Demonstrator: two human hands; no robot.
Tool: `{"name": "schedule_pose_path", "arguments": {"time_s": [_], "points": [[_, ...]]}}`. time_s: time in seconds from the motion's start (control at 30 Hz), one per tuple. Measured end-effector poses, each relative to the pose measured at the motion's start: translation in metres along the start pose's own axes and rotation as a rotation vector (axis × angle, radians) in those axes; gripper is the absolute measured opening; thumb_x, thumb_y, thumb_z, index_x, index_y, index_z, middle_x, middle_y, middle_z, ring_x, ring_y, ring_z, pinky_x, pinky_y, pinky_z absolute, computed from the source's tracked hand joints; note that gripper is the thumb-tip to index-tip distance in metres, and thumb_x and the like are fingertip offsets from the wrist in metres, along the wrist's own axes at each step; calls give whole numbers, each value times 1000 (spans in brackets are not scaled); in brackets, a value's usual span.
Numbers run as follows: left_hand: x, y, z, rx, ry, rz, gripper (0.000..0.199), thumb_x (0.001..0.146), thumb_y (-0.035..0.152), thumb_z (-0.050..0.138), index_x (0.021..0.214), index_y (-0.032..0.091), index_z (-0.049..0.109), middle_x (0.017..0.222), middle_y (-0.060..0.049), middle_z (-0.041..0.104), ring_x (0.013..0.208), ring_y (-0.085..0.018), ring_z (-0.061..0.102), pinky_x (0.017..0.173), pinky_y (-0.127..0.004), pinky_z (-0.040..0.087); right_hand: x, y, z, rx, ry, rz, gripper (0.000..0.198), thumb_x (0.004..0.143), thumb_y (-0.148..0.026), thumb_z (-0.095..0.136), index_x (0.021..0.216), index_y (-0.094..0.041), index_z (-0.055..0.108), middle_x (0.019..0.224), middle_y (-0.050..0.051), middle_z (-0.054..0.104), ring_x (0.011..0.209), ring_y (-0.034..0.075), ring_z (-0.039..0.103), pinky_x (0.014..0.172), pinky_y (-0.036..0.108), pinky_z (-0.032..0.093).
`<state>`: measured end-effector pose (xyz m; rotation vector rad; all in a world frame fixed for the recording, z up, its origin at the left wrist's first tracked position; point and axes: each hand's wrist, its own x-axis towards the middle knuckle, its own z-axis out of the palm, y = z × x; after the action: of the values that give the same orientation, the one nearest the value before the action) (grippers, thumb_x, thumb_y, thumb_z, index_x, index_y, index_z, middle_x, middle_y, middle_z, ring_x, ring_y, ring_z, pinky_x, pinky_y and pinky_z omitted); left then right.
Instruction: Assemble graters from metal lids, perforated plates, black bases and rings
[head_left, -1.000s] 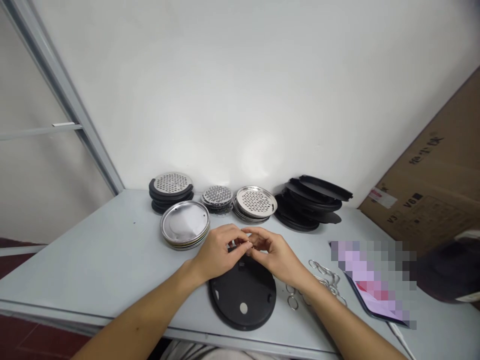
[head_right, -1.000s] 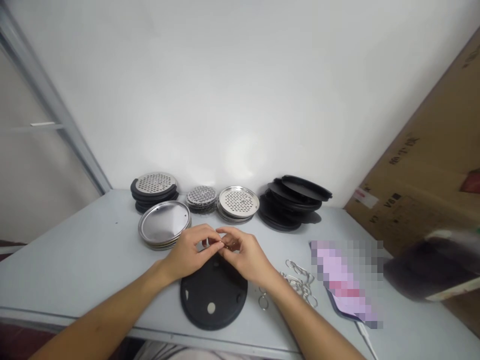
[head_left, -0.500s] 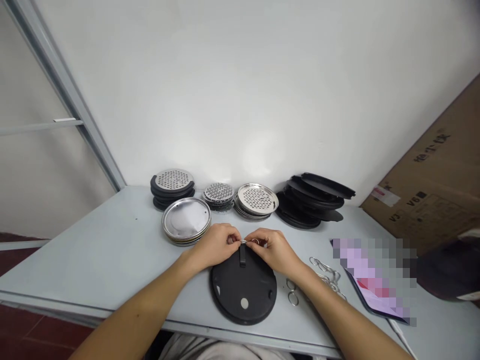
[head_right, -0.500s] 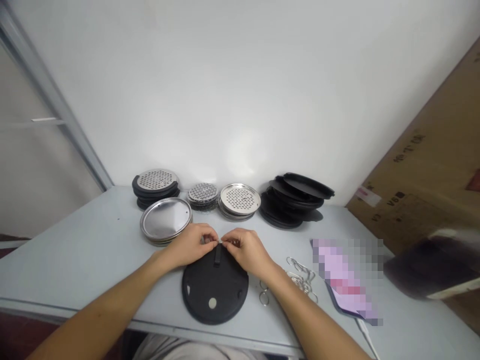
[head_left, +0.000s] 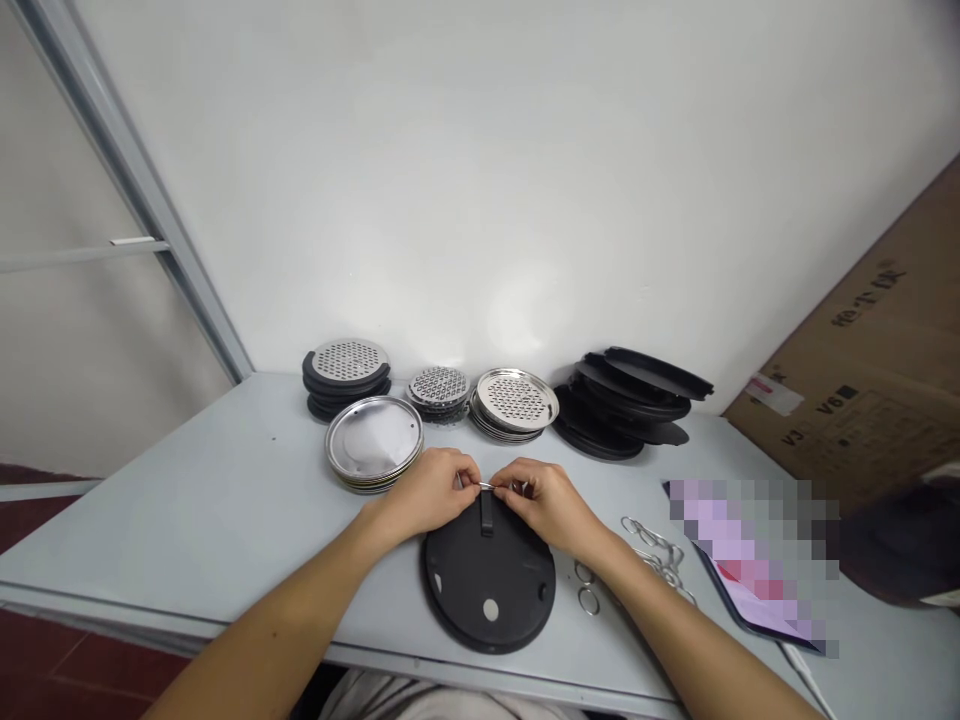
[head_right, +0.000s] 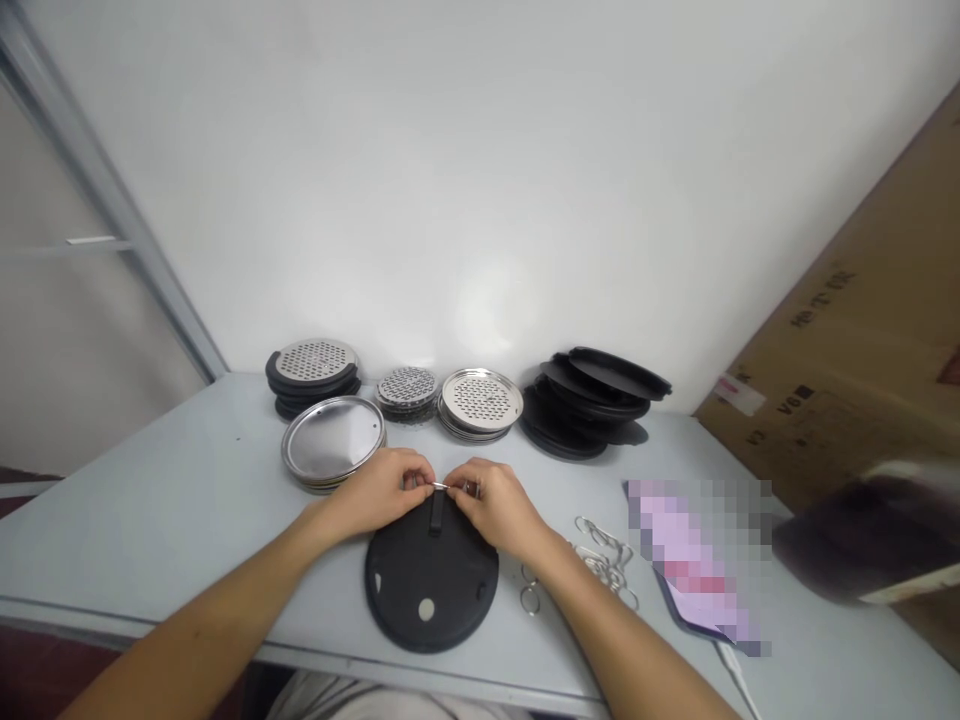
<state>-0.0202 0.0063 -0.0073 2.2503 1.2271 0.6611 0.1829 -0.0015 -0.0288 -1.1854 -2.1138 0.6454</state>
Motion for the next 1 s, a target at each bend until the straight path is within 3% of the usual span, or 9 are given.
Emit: {"name": "schedule_pose_path", "arguments": {"time_s": [0.23,0.5,0.77,1.0], "points": [[-3,8,1,-39,5,-48,18,79,20,54,82,19,72,76,-1,71,66,-15,62,60,-23,43,-2,-3,-1,-51,0,-51,20,81,-9,56,81,-21,72,81,3,68,75,17,61,69,28,46],[-4,3,3,-97,-25,-92,18,82,24,54,83,19,71,65,0,68,62,-14,62,61,-23,44,-3,-4,0,-47,-5,-44,27,81,-8,57,93,-24,73,86,2,69,77,17,62,70,27,45],[-4,5,4,-78,0,-126,16,80,23,56,81,18,70,67,-1,68,61,-15,62,58,-23,44,-2,-1,3,-39,21,-55,24,80,-6,56,83,-22,74,81,3,68,77,17,62,70,27,45],[-6,10,2,-18,27,-69,18,82,17,53,80,18,71,74,-2,71,64,-15,62,63,-25,45,-2,1,6,-63,39,-70,23,80,-6,54,82,-21,71,82,3,67,79,18,62,71,28,46]]}}
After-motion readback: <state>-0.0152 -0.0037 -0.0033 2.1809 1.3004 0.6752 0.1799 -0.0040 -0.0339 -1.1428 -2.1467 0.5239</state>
